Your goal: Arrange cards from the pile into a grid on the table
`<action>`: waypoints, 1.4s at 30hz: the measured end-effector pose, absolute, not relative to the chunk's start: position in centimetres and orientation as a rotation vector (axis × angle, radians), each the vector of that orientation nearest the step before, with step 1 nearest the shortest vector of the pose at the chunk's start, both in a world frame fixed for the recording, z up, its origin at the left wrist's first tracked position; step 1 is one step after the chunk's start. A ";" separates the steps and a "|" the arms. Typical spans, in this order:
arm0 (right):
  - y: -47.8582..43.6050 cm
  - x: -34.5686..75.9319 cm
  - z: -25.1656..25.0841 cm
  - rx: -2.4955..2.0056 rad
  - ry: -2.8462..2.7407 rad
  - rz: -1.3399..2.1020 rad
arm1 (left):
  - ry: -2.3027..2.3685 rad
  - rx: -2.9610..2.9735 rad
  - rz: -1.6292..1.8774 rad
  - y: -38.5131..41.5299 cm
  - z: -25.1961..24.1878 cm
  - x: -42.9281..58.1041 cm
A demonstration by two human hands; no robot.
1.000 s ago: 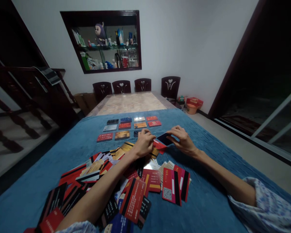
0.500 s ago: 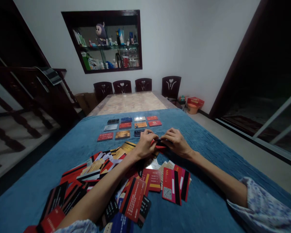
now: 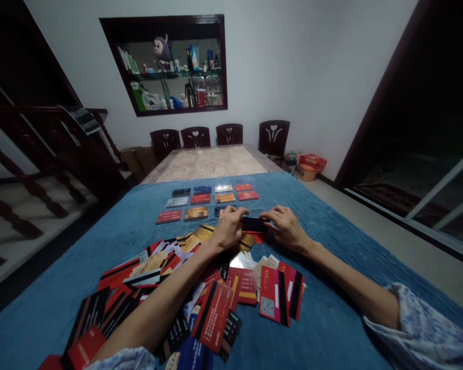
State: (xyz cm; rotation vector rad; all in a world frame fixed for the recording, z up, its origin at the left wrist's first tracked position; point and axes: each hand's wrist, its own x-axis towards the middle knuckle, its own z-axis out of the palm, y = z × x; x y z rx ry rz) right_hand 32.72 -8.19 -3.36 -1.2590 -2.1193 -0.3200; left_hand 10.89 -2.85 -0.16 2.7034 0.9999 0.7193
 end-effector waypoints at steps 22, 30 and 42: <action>-8.0 32.3 -4.5 -1.482 -2.221 -0.286 | 1.157 2.836 0.502 -3.3 -1.0 10.8; -8.2 32.1 -4.0 -1.477 -2.218 -0.289 | 1.204 2.797 0.467 -3.4 -0.8 11.0; -8.0 31.9 -3.4 -1.503 -2.239 -0.530 | 1.183 2.720 0.501 -3.2 -0.2 10.8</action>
